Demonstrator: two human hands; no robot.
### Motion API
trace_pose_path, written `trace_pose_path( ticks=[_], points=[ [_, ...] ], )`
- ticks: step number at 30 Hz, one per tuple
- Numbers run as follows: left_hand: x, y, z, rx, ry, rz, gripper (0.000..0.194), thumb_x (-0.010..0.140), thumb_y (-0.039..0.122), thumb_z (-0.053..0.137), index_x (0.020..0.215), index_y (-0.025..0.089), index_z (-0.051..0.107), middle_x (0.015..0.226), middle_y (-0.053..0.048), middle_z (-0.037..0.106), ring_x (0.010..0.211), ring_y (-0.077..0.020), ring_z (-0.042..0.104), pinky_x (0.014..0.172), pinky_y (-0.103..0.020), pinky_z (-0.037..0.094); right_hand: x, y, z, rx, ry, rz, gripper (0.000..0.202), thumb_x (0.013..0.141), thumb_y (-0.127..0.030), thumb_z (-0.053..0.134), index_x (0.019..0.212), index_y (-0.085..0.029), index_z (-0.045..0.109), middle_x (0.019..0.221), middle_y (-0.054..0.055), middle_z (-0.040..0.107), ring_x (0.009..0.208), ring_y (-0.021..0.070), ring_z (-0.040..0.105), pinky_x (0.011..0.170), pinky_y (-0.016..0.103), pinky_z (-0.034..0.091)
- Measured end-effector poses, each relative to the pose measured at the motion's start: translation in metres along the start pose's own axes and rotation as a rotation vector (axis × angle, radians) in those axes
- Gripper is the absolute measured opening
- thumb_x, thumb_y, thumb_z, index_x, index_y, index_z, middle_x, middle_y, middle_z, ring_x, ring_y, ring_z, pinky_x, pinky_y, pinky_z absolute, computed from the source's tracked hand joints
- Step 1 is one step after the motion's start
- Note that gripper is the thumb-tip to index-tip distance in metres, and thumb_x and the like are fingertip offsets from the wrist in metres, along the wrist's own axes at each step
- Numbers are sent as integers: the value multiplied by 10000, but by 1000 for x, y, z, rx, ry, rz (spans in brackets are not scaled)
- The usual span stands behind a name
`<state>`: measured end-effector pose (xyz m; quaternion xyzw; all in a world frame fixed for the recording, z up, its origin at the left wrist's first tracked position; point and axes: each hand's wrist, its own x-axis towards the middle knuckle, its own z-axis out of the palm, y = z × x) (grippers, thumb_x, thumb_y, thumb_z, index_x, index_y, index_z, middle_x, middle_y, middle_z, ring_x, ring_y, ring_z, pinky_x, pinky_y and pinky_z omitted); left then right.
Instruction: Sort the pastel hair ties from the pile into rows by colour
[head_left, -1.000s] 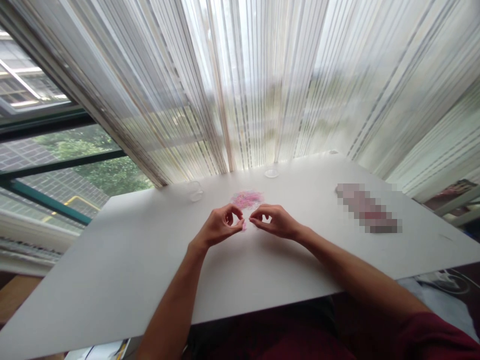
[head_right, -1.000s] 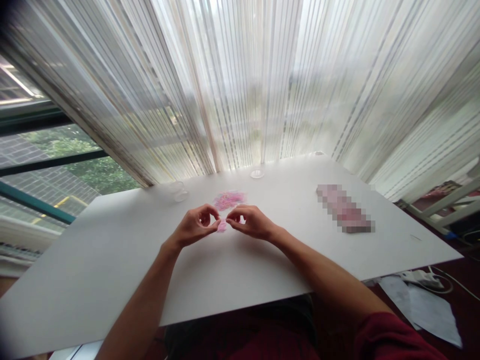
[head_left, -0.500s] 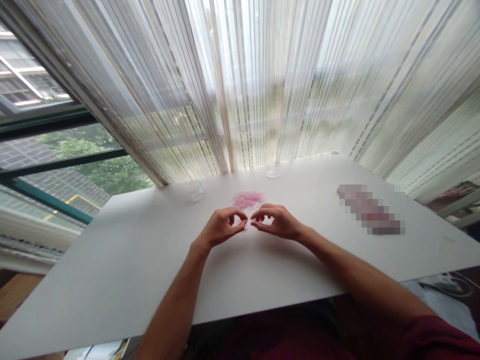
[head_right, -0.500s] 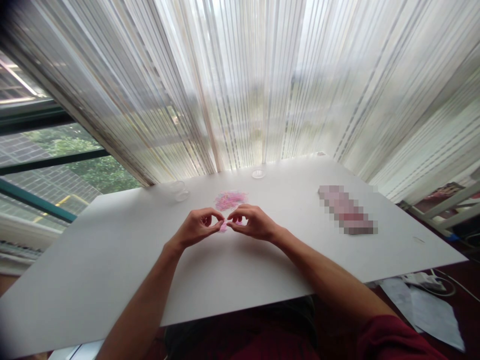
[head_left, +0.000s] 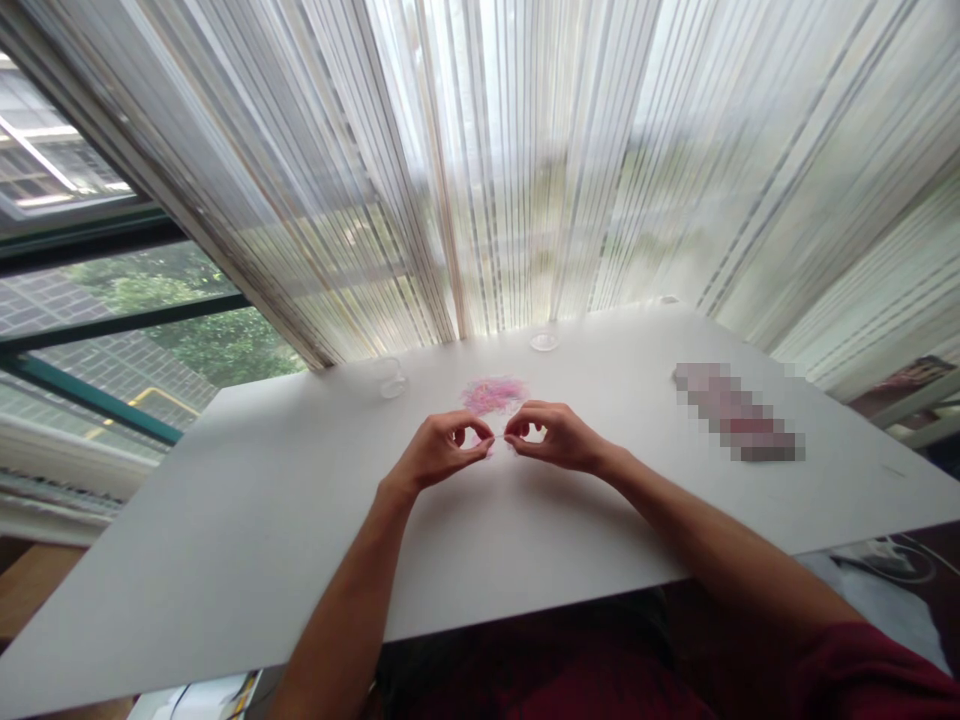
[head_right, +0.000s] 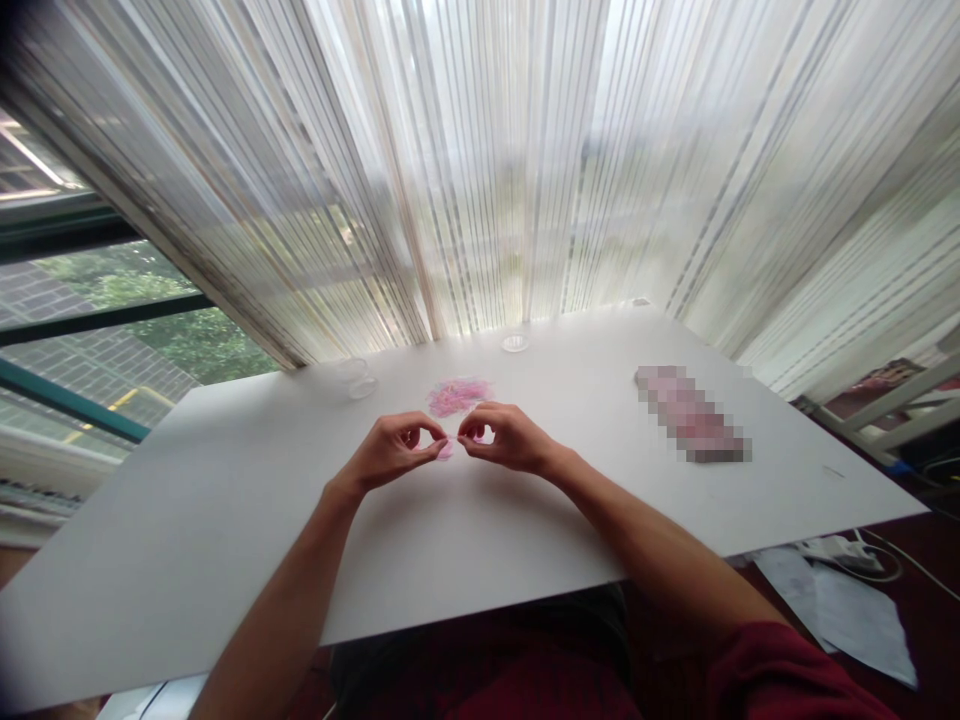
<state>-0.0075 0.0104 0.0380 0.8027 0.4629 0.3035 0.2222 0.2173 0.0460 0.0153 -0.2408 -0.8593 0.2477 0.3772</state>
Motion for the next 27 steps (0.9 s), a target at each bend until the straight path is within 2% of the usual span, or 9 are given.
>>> trace_pose_path(
  ticks=[6, 12, 21, 27],
  points=[
    [2, -1, 10, 85, -22, 59, 88, 785, 225, 660, 815, 209, 741, 809, -11, 685, 615, -96, 494, 594, -216, 405, -1, 1, -13, 11, -156, 101, 59, 780, -176, 634, 783, -170, 693, 713, 7, 652, 654, 111, 565, 633, 217, 455],
    [3, -1, 24, 220, 0, 90, 119, 813, 282, 655, 854, 247, 762, 852, -12, 698, 674, -111, 584, 634, -224, 422, -1, -1, -26, -42, -286, 205, 104, 751, -147, 609, 776, -175, 706, 705, -1, 666, 657, 119, 583, 626, 217, 450],
    [2, 0, 29, 328, -25, 121, 128, 821, 307, 661, 878, 271, 770, 869, 3, 693, 605, -91, 563, 593, -228, 386, -1, -2, -29, -93, -357, 240, 124, 756, -144, 601, 767, -176, 721, 699, 2, 683, 626, 120, 584, 595, 220, 429],
    [2, -2, 32, 347, -79, 98, 121, 823, 309, 660, 867, 285, 769, 881, 5, 685, 655, -102, 599, 599, -228, 385, -3, 1, -31, -102, -360, 219, 141, 763, -155, 610, 805, -190, 740, 722, 7, 700, 639, 127, 599, 605, 223, 437]
  ],
)
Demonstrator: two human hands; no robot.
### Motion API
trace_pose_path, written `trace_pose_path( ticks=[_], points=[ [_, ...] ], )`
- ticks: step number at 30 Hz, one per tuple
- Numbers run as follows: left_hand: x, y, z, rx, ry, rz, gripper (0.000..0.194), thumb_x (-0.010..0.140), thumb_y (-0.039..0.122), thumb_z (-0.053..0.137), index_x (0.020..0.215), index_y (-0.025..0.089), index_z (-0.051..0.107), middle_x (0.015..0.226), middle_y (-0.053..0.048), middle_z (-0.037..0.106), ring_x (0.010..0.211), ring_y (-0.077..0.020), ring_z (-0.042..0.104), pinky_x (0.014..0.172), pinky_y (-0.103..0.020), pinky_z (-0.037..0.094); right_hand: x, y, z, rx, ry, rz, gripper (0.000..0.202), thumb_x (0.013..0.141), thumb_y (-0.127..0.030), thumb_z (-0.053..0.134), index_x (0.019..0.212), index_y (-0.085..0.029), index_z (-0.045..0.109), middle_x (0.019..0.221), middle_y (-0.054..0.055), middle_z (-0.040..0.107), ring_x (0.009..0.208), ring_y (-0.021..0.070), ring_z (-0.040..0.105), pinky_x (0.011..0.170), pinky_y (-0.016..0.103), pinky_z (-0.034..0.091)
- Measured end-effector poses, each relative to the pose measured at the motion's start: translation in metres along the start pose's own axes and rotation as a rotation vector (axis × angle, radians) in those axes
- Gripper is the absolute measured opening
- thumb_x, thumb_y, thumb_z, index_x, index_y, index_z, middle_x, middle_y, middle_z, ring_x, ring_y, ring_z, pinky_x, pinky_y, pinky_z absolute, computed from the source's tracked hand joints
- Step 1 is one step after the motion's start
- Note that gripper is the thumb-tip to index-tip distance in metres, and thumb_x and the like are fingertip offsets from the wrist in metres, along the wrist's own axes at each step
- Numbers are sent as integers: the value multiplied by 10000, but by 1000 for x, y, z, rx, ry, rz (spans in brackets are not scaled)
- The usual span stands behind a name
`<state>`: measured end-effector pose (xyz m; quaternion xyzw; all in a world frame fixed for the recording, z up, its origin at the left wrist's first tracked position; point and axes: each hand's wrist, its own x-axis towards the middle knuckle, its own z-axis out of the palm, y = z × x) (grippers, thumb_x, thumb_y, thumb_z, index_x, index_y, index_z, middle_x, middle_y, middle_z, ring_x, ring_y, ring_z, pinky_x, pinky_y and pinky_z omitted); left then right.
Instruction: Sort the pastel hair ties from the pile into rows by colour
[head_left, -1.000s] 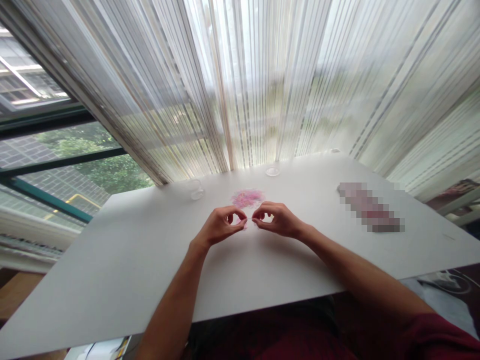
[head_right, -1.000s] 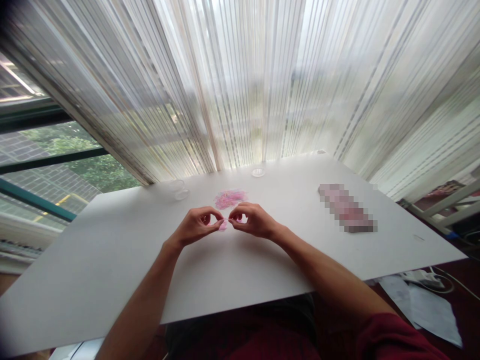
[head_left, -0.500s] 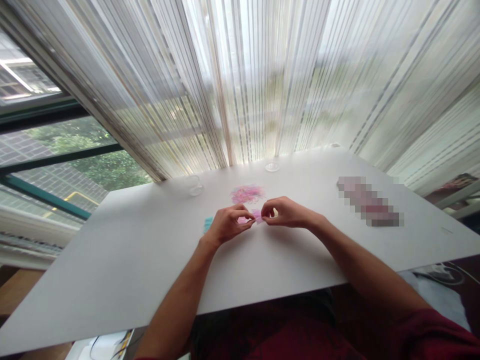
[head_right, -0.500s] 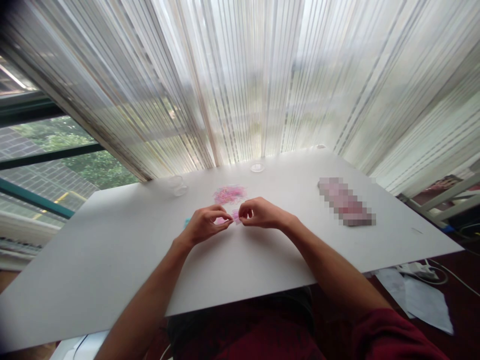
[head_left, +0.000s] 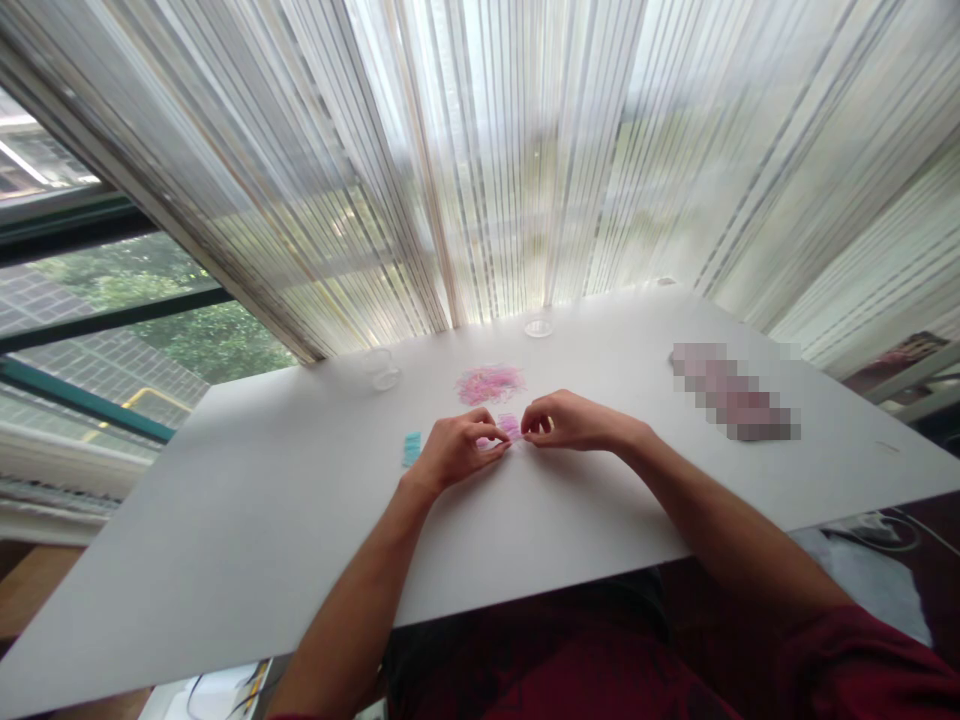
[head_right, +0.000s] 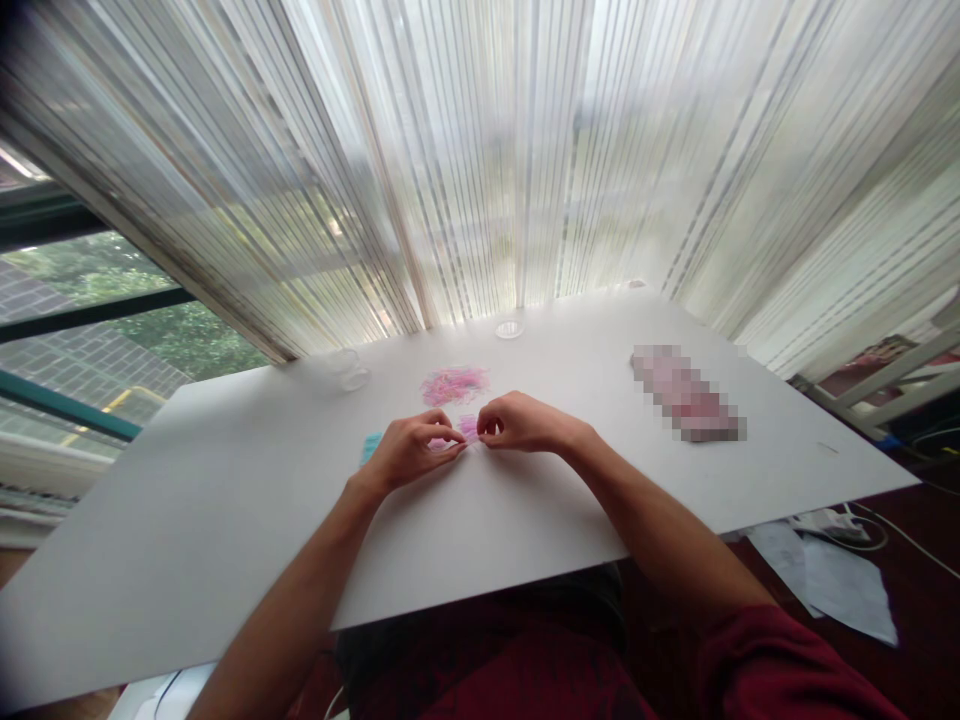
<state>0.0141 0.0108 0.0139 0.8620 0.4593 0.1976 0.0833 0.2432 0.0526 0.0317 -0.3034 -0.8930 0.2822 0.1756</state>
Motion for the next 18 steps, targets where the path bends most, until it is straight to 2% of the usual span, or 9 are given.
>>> trace_pose_path(
  ticks=[9, 18],
  points=[
    [1, 4, 0, -17, -32, -57, 109, 813, 313, 668, 823, 270, 768, 843, 13, 684, 668, -105, 595, 601, -225, 377, -2, 0, -4, -39, 3, 19, 153, 755, -137, 594, 796, -191, 731, 715, 1, 691, 642, 125, 598, 600, 219, 426],
    [1, 5, -2, 17, -39, -68, 118, 813, 327, 661, 810, 255, 754, 850, 9, 672, 678, -111, 588, 597, -232, 369, -1, -3, 0, -90, -15, 50, 48, 748, -184, 655, 717, -188, 691, 698, -1, 673, 611, 117, 554, 571, 223, 380]
  ],
)
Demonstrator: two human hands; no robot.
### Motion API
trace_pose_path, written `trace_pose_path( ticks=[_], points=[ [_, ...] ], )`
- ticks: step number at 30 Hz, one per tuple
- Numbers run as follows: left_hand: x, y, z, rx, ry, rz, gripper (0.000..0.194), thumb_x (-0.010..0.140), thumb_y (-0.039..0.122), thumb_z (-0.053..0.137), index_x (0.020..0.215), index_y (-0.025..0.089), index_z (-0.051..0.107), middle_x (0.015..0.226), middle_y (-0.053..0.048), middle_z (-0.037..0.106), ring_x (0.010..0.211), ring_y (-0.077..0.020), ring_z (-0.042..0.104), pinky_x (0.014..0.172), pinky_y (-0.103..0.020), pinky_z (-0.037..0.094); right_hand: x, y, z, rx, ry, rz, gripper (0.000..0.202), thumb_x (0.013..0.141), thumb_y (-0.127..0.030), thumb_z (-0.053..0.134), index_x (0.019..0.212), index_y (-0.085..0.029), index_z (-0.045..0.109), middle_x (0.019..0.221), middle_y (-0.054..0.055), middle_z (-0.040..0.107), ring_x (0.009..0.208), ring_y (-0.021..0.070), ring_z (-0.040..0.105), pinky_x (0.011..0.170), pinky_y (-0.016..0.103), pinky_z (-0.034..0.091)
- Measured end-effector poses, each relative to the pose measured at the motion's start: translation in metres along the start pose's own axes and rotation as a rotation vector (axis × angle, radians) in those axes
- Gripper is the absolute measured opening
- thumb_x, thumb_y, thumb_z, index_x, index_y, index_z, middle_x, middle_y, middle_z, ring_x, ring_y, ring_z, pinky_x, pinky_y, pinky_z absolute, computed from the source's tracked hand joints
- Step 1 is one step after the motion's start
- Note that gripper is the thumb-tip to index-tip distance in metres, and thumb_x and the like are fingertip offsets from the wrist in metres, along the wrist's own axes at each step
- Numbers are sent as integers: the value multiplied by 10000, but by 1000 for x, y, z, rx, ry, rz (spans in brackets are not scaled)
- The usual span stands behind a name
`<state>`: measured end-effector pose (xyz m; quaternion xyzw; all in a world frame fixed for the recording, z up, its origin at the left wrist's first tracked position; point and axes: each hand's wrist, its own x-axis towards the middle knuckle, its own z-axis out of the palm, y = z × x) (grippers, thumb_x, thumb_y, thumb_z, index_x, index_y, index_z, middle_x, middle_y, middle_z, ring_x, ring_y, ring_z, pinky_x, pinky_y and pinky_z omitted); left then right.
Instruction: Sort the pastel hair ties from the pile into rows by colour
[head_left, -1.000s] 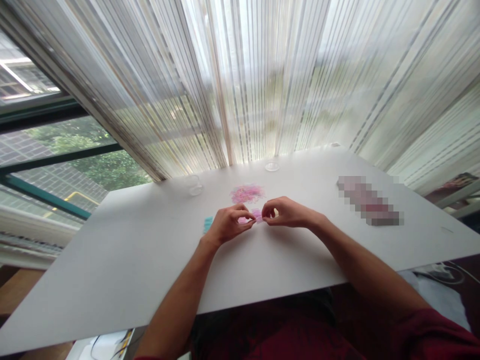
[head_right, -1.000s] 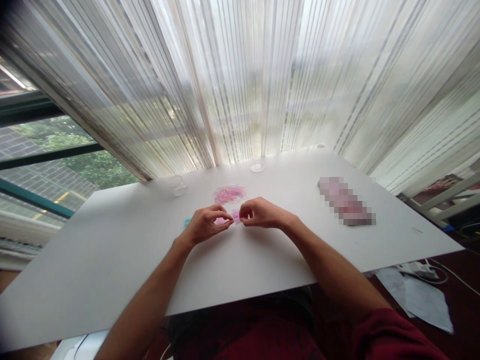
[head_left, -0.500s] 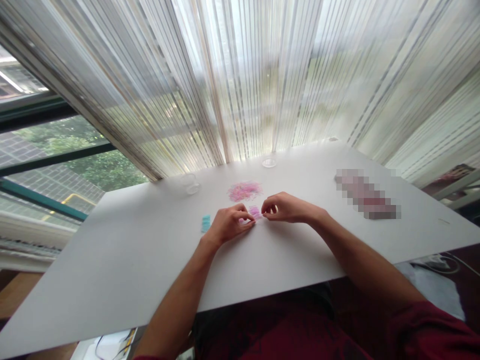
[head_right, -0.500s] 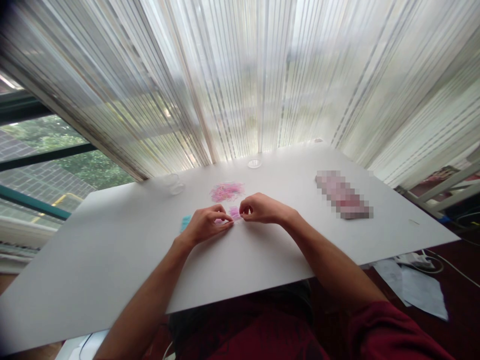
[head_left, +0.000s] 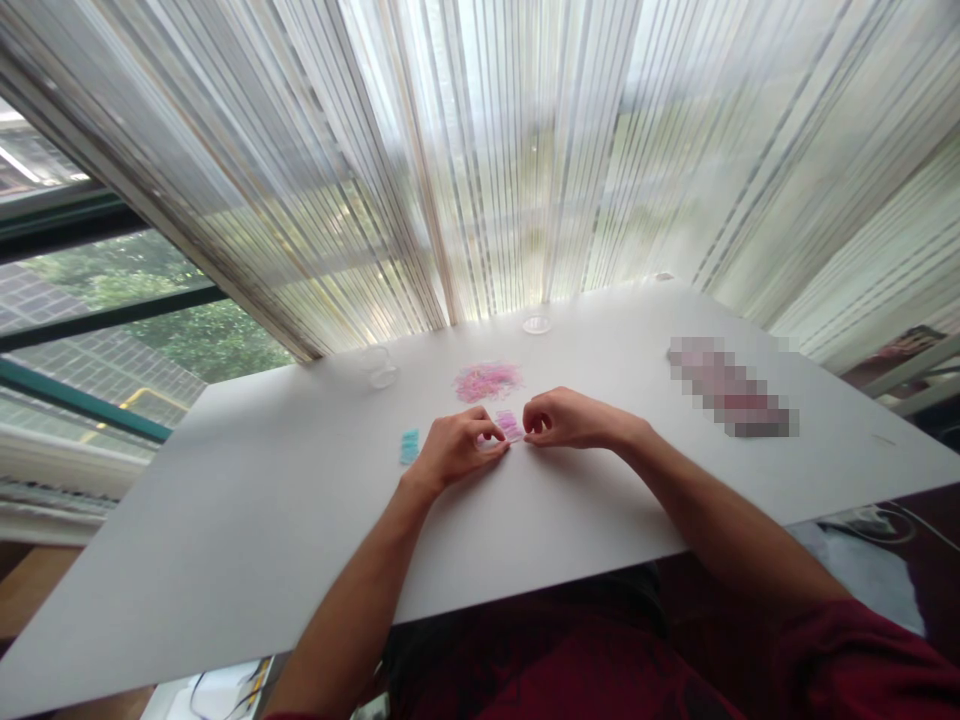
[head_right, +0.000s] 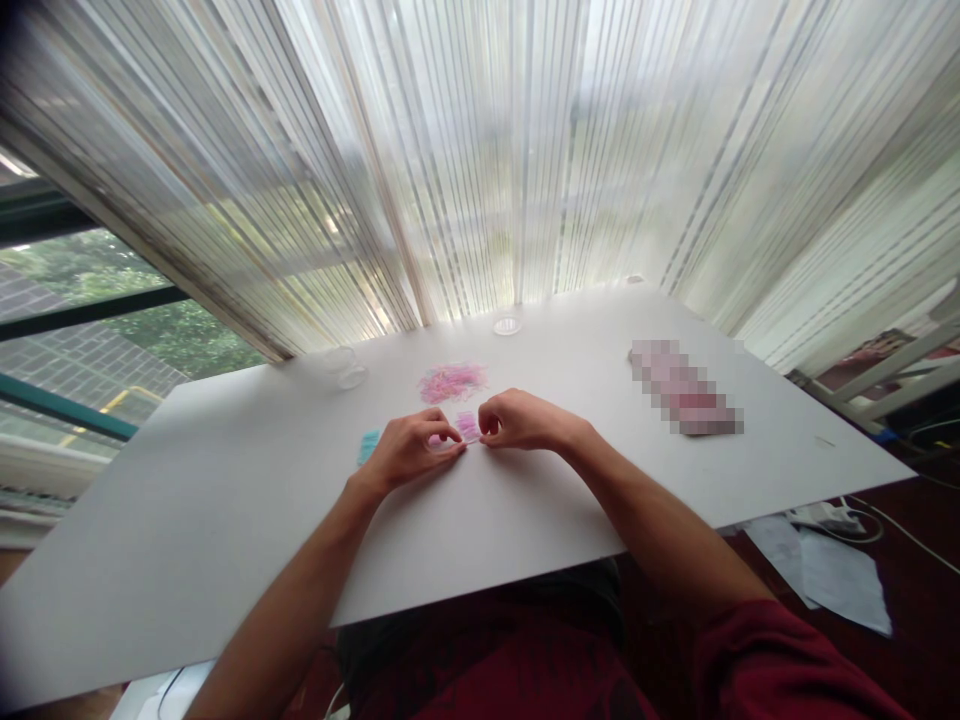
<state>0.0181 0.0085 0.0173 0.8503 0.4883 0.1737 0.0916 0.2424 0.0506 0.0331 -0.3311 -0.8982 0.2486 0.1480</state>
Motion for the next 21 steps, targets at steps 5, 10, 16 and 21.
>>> trace_pose_path(
  ticks=[5, 10, 16, 21],
  points=[
    [1, 1, 2, 25, 29, -7, 139, 824, 339, 645, 794, 246, 744, 853, 10, 676, 673, -108, 589, 585, -231, 363, 4, 0, 7, -91, 6, -3, 132, 785, -243, 658, 673, -175, 653, 682, 11, 653, 598, 119, 513, 564, 233, 338],
    [1, 1, 2, 47, 53, -4, 141, 830, 346, 641, 790, 251, 737, 847, 14, 675, 666, -103, 590, 576, -229, 362, 6, 2, 9, -126, 22, -14, 140, 795, -221, 624, 664, -170, 633, 673, 13, 640, 608, 126, 508, 587, 240, 343],
    [1, -5, 1, 83, 129, -19, 163, 868, 337, 594, 917, 259, 729, 832, 10, 662, 666, -113, 590, 584, -231, 377, 4, 4, 4, -73, 72, -42, 85, 817, -194, 601, 782, -177, 676, 761, 30, 667, 674, 149, 570, 642, 260, 415],
    [3, -13, -4, 110, 243, -122, 191, 881, 301, 568, 1009, 269, 706, 868, 15, 656, 625, -105, 561, 588, -228, 385, 8, 8, 12, -77, 215, -148, 287, 834, -295, 638, 1105, -200, 654, 1071, 95, 673, 1041, 251, 572, 904, 378, 449]
  ],
)
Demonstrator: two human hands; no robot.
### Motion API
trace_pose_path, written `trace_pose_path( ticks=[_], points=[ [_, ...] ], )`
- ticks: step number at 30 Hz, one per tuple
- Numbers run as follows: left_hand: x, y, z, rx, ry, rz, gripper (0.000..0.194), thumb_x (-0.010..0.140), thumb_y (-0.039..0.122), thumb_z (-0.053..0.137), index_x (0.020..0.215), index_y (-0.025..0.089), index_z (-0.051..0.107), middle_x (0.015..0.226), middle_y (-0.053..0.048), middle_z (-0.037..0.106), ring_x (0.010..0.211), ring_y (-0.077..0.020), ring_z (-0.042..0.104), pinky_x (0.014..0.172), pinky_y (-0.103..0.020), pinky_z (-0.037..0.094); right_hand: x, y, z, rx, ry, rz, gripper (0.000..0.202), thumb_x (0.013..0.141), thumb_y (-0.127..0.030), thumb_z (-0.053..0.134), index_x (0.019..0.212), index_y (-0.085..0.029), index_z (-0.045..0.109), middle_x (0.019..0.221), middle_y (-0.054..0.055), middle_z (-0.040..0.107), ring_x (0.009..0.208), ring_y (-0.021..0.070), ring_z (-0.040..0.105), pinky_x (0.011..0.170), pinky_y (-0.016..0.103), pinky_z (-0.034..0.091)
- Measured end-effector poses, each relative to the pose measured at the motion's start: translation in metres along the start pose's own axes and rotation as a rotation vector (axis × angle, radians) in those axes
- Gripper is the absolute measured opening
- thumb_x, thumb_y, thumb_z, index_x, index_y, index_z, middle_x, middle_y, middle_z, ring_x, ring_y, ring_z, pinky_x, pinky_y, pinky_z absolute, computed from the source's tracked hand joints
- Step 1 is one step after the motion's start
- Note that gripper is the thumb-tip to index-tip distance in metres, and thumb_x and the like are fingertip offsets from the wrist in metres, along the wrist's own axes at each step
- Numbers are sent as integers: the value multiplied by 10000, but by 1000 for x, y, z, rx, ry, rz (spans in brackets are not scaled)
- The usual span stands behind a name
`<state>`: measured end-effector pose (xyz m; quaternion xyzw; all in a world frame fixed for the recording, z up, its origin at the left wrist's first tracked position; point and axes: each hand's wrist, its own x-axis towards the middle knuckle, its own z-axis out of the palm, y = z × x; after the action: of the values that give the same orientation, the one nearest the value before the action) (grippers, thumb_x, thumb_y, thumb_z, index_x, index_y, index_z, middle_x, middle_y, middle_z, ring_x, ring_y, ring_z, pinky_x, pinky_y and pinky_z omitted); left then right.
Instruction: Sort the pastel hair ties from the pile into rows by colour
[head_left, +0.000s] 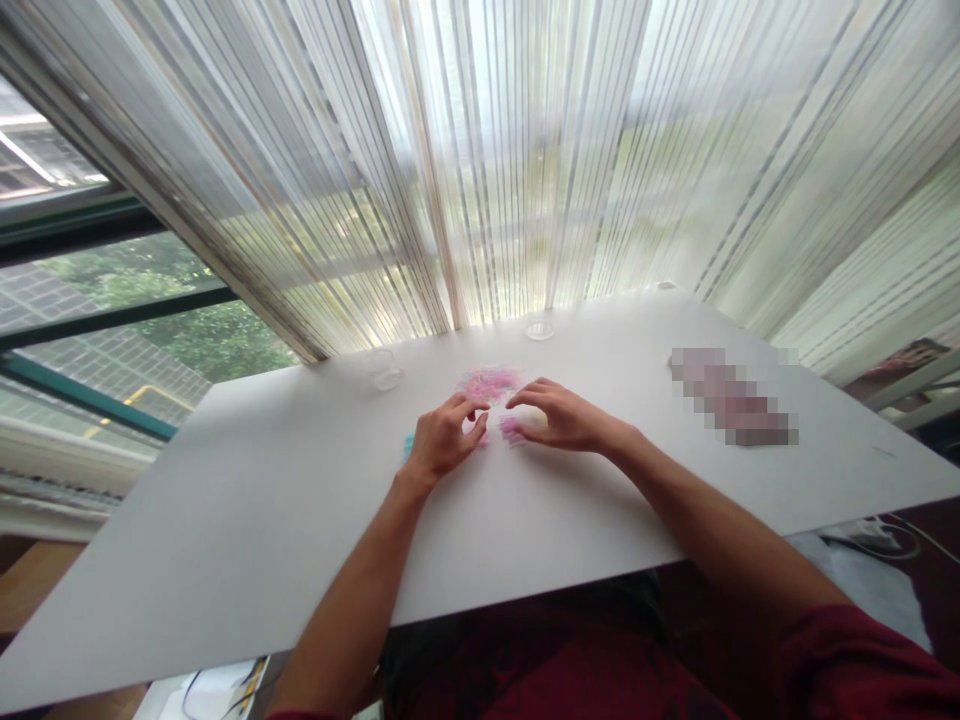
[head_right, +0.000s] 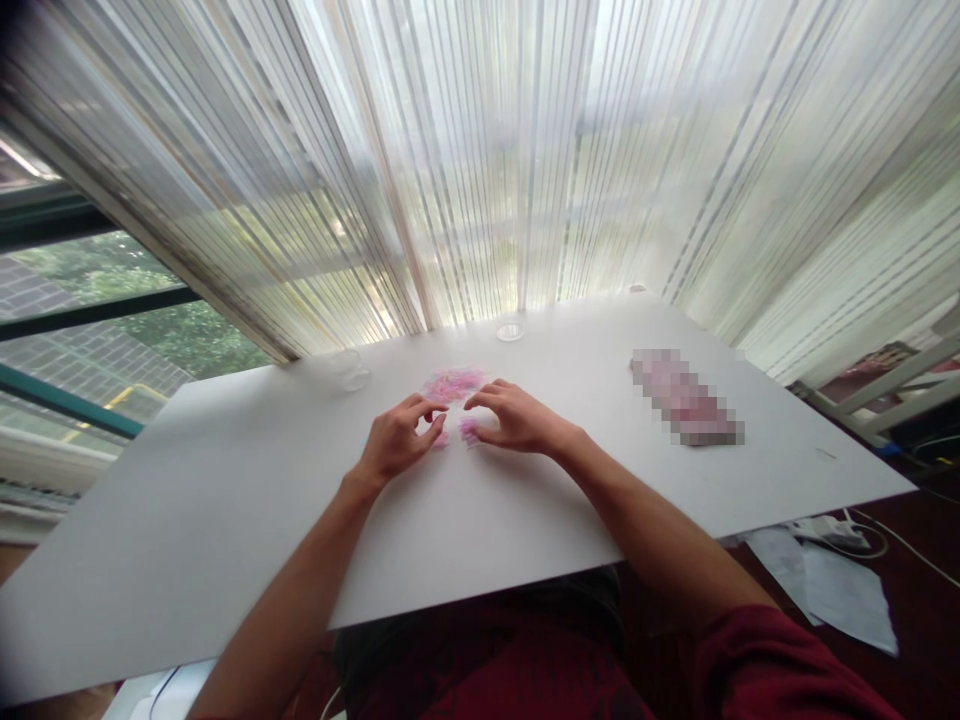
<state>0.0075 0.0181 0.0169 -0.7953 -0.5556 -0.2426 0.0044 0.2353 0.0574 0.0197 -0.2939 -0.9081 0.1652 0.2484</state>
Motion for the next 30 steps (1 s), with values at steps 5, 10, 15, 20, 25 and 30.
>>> trace_pose_path(
  ticks=[5, 10, 15, 20, 25, 30],
  points=[
    [3, -12, -7, 49, 106, -116, 208, 888, 345, 551, 981, 256, 715, 814, 4, 631, 622, -122, 554, 572, -235, 370, 4, 0, 12, 0, -117, -37, 461, 777, -358, 687, 1212, -228, 605, 1228, 102, 628, 1172, 296, 520, 994, 469, 374],
    [4, -22, -11, 79, 151, -193, 197, 876, 347, 557, 954, 257, 714, 777, 5, 608, 652, -139, 563, 571, -244, 365, 7, 2, 13, 14, -150, -22, 454, 753, -296, 670, 1198, -228, 612, 1211, 99, 639, 1174, 294, 520, 1000, 468, 341],
    [4, -24, -11, 87, 158, -215, 211, 881, 353, 541, 950, 253, 713, 777, -3, 609, 682, -152, 570, 577, -246, 371, 7, 4, 8, 40, -156, -4, 399, 764, -267, 644, 1161, -232, 633, 1157, 92, 667, 1131, 282, 555, 996, 456, 326],
    [3, -25, -12, 95, 166, -220, 214, 880, 353, 540, 946, 248, 715, 768, -8, 613, 683, -155, 576, 571, -245, 374, 6, 3, 8, 40, -167, 2, 313, 792, -281, 626, 1100, -229, 653, 1114, 81, 681, 1093, 264, 572, 977, 440, 331],
    [1, -18, -11, 34, 93, -107, 217, 883, 363, 544, 962, 258, 715, 839, -11, 654, 695, -147, 592, 608, -248, 413, 5, 4, 3, 45, -160, 6, 342, 779, -283, 636, 1118, -238, 645, 1153, 82, 665, 1116, 271, 558, 971, 441, 335],
    [-1, -2, -3, -40, -63, 178, 138, 837, 296, 621, 943, 251, 698, 1026, -19, 713, 994, -214, 597, 867, -349, 420, 0, 3, -10, 36, -161, 72, 353, 764, -308, 652, 1107, -226, 643, 1137, 84, 665, 1128, 286, 537, 987, 457, 333]
  ],
)
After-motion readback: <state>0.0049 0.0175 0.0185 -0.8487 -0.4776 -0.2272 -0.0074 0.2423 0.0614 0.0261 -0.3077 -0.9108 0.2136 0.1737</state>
